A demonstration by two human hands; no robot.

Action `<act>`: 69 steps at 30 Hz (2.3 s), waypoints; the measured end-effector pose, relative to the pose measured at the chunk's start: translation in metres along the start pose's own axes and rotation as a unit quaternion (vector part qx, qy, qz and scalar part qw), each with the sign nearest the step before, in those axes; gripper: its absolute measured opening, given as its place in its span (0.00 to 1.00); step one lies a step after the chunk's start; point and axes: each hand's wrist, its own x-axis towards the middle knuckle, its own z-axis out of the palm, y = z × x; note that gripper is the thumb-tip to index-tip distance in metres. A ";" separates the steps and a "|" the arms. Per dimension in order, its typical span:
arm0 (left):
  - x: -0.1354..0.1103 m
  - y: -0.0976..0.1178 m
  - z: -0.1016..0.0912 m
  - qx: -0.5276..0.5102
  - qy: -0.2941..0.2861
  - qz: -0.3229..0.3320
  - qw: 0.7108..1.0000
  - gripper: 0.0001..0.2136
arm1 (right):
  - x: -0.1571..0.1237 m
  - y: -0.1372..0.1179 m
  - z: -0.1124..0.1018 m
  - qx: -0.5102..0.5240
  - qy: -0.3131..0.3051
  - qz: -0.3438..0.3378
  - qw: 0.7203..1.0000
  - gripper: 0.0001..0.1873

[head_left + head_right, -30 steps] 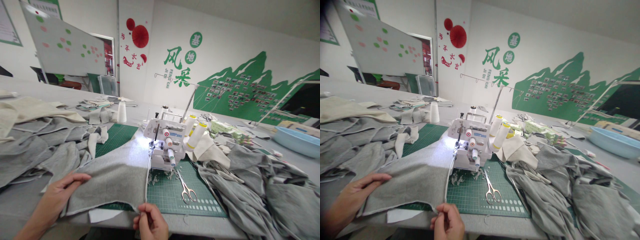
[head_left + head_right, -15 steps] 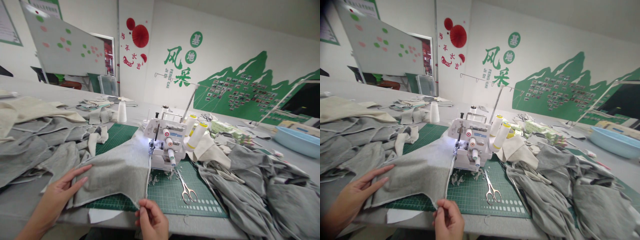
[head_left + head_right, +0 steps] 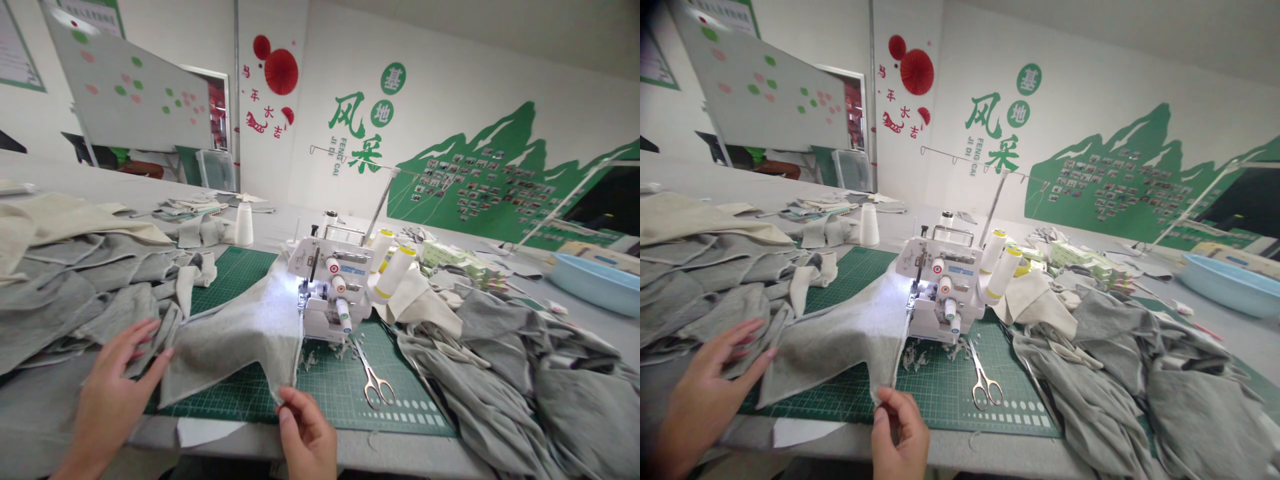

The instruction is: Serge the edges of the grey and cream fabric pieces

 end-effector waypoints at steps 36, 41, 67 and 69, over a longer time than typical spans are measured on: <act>0.009 0.131 0.045 -0.056 -0.202 0.369 0.906 0.22 | 0.025 -0.018 0.008 -0.002 -0.112 -0.058 0.992 0.12; 0.013 0.130 0.046 -0.054 -0.210 0.374 0.902 0.21 | 0.028 -0.023 0.007 -0.020 -0.112 -0.069 0.991 0.14; 0.024 0.112 0.047 -0.082 -0.190 0.430 0.879 0.19 | 0.036 -0.041 0.005 -0.140 -0.088 -0.186 0.969 0.14; 0.024 0.111 0.046 -0.085 -0.197 0.432 0.876 0.19 | 0.039 -0.049 0.003 -0.202 -0.083 -0.257 0.941 0.18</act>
